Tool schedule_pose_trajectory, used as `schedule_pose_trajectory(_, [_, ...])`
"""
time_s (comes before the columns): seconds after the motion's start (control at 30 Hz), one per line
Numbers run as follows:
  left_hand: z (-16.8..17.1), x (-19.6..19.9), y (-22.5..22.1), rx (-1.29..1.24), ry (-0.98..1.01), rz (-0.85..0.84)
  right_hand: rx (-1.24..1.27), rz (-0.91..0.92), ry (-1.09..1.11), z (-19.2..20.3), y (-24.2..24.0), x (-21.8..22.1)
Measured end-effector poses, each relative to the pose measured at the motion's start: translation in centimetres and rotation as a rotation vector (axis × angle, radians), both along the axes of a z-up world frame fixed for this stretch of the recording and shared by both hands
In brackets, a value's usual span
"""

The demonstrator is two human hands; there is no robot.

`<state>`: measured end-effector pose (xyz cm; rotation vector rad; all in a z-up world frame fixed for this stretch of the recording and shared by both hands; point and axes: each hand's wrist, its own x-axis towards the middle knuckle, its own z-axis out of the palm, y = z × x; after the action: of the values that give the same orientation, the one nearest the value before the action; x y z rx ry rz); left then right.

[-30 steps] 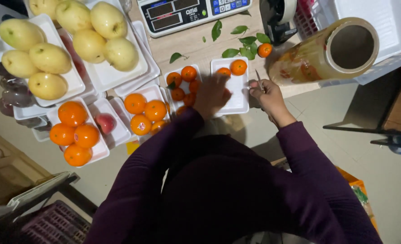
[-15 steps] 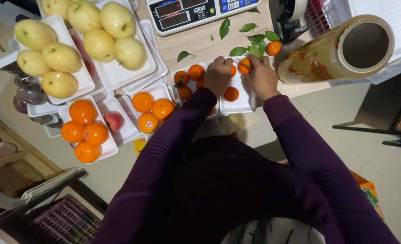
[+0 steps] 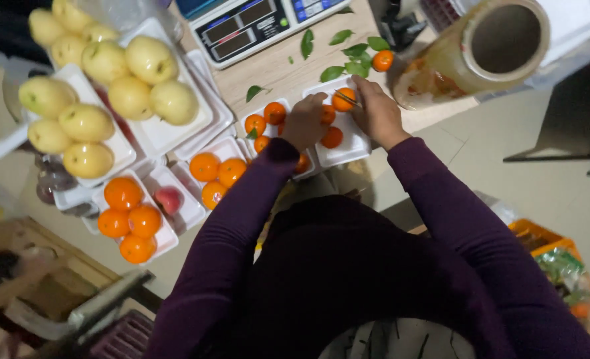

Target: The person sorts and packs small citrus fruits into white trays by hand, using a digital scale to weigh them, and trimming stems or leaves from some of the fruits with a small knife.

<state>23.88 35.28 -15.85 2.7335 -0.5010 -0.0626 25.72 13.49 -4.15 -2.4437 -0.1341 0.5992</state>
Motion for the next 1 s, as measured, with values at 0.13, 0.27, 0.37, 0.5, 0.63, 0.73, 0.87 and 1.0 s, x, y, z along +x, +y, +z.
schedule_pose_trajectory(0.13, [1.4,-0.2,0.7,-0.134,0.071,-0.003,0.151,-0.126,-0.213,1.3,-3.1,-4.8])
schedule_pose_trajectory(0.27, [9.7,0.3,-2.3,0.03,0.254,0.118,0.348,-0.337,-0.302,-0.3,-8.4,-13.5])
schedule_pose_trajectory(0.37, [5.8,1.9,-2.9,-0.027,0.157,0.013,0.394,-0.651,-0.239,-2.1,-12.4,-20.6])
schedule_pose_trajectory(0.5, [8.0,1.7,-6.0,0.002,-0.069,-0.136,0.302,-0.96,-0.292,-4.0,-18.9,-30.3])
schedule_pose_trajectory(0.63, [9.5,-0.8,-7.2,-0.008,-0.122,-0.169,0.289,-1.304,-0.473,-6.7,-25.7,-39.2])
schedule_pose_trajectory(0.73, [9.8,-3.9,-8.0,-0.033,-0.155,-0.242,0.071,-1.484,-0.636,-12.0,-32.2,-46.3])
schedule_pose_trajectory(0.87, [10.3,-8.2,-8.9,0.001,-0.151,-0.321,-0.28,-1.664,-0.727,-21.6,-41.7,-53.9])
schedule_pose_trajectory(1.0, [11.9,-10.7,-10.0,-0.004,-0.068,-0.389,0.022,-1.922,-0.627,-22.0,-46.6,-51.6])
